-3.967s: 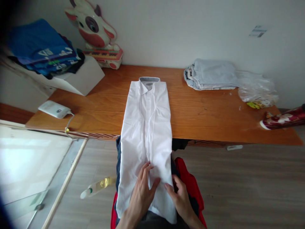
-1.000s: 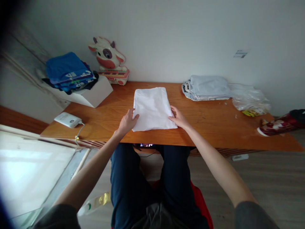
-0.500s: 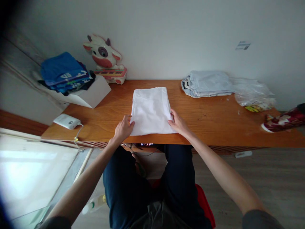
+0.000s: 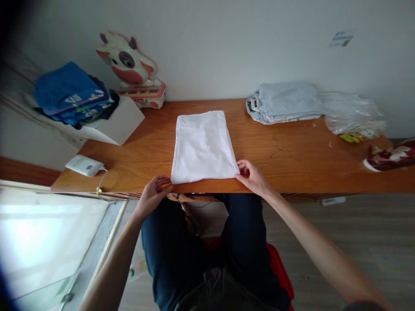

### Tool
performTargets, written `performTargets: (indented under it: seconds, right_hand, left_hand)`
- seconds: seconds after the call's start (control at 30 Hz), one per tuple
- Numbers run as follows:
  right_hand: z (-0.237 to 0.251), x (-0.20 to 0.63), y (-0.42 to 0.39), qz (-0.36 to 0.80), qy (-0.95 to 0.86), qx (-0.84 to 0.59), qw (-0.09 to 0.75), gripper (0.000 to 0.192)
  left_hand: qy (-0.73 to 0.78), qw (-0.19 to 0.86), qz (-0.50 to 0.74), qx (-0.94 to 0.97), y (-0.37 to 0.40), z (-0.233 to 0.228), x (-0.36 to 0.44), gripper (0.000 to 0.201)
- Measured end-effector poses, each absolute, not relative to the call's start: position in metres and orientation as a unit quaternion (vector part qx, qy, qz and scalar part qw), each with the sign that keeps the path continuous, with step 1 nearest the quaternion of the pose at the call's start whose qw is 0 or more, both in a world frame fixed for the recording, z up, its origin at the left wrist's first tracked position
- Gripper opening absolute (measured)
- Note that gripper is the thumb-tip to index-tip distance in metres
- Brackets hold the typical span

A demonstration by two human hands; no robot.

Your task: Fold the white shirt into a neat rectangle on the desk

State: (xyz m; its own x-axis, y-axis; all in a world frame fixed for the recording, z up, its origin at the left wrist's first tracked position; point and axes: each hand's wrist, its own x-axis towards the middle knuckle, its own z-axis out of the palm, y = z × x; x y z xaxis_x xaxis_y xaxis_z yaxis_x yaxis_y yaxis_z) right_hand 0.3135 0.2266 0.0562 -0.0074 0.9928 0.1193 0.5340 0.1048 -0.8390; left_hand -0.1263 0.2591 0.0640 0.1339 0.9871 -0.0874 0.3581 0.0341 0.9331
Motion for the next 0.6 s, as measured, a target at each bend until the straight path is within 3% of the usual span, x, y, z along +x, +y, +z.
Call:
performTargets:
  seconds: [0.17, 0.33, 0.43, 0.6]
  right_hand:
    - [0.051, 0.311, 0.222, 0.248, -0.699, -0.574, 0.347, 0.061]
    - [0.044, 0.31, 0.225, 0.194, -0.694, -0.602, 0.343, 0.048]
    - [0.05, 0.305, 0.218, 0.157, -0.689, -0.612, 0.354, 0.049]
    - [0.031, 0.301, 0.102, 0.097, -0.605, -0.651, 0.449, 0.047]
  left_hand:
    - [0.587, 0.4, 0.4, 0.579, 0.251, 0.057, -0.102, 0.048]
    - [0.653, 0.27, 0.339, 0.622, 0.247, 0.057, -0.088, 0.033]
    - [0.662, 0.216, 0.315, 0.644, 0.24, 0.057, -0.089, 0.032]
    - [0.651, 0.233, 0.46, 0.557, 0.207, 0.047, -0.101, 0.03]
